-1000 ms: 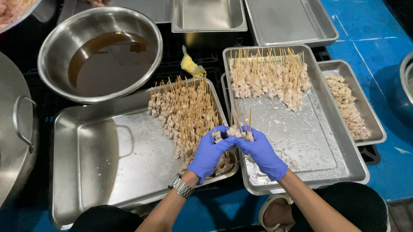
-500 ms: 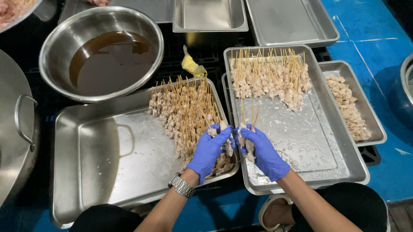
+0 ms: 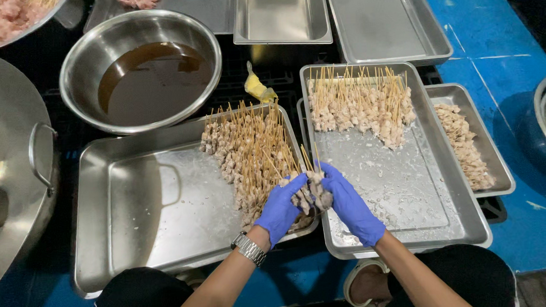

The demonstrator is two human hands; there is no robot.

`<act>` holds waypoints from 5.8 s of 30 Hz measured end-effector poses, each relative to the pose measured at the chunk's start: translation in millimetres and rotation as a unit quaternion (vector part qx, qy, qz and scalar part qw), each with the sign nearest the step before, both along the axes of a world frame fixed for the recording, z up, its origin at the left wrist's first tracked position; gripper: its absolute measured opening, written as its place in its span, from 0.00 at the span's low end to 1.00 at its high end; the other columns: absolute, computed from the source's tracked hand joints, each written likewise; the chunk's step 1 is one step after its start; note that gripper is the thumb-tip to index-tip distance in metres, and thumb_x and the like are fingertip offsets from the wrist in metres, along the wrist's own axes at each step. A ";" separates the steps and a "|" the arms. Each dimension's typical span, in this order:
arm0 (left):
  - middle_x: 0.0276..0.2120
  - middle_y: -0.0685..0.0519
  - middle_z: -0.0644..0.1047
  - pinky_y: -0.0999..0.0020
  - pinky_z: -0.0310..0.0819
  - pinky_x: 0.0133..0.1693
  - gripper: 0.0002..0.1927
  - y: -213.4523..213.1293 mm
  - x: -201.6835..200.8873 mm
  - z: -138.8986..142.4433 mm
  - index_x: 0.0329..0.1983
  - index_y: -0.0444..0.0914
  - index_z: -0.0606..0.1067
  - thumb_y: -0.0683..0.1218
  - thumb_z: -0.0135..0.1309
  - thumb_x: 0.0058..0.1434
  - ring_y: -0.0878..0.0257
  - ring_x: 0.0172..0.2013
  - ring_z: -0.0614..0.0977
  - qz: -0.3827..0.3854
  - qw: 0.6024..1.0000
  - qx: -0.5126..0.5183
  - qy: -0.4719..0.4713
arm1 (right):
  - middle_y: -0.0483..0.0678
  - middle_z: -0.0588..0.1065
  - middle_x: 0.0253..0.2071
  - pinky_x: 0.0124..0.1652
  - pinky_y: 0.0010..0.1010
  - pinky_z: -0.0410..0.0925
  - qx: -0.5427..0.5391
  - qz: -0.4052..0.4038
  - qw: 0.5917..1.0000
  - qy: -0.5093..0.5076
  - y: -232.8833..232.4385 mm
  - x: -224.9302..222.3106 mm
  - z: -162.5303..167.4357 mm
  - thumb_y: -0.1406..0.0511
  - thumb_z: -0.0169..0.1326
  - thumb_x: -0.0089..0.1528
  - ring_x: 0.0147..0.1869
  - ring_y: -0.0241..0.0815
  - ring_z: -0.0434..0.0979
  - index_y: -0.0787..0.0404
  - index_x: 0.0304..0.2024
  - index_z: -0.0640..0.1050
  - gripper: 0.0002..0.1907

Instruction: The person, wearing blue gloves, threads pieces of raw meat onto bamboo skewers one at a time and arranges the finished skewers on metal trays. They take skewers and meat pieces from trays, thread the meat on, and place completed skewers into rows on the trays.

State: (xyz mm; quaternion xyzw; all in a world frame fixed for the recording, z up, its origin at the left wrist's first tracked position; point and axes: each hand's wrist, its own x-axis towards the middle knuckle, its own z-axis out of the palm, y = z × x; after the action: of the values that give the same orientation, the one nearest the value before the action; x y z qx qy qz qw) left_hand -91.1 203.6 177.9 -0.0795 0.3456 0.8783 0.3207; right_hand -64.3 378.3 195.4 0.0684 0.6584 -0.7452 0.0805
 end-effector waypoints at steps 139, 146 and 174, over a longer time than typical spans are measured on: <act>0.50 0.38 0.74 0.53 0.69 0.56 0.20 -198.3 -182.7 -163.0 0.59 0.33 0.71 0.47 0.55 0.66 0.43 0.52 0.75 0.439 0.509 -0.704 0.229 | 0.54 0.68 0.59 0.61 0.37 0.63 0.450 0.091 0.874 0.157 -24.6 -17.1 -25.1 0.60 0.59 0.60 0.64 0.50 0.69 0.55 0.61 0.73 0.27; 0.46 0.43 0.77 0.65 0.76 0.47 0.25 -230.4 -238.9 -171.9 0.56 0.27 0.69 0.39 0.63 0.58 0.58 0.44 0.78 0.455 0.760 -0.449 0.123 | 0.52 0.69 0.57 0.62 0.36 0.63 0.448 0.090 0.876 0.150 -19.3 -22.7 -36.3 0.61 0.59 0.59 0.63 0.49 0.70 0.56 0.60 0.74 0.26; 0.55 0.38 0.73 0.56 0.70 0.58 0.20 -206.9 -217.7 -183.2 0.60 0.35 0.72 0.41 0.51 0.64 0.43 0.55 0.75 0.301 0.614 -0.602 0.412 | 0.54 0.68 0.58 0.62 0.36 0.62 0.457 0.118 0.865 0.168 -19.3 -17.0 -24.8 0.62 0.60 0.60 0.64 0.50 0.68 0.60 0.59 0.74 0.25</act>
State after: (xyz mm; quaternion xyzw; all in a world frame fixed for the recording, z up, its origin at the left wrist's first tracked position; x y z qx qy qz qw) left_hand -308.8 -3.3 -5.3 0.0159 0.8490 0.4608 -0.2581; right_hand -81.3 359.0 170.6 -0.1064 0.9321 -0.3459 0.0156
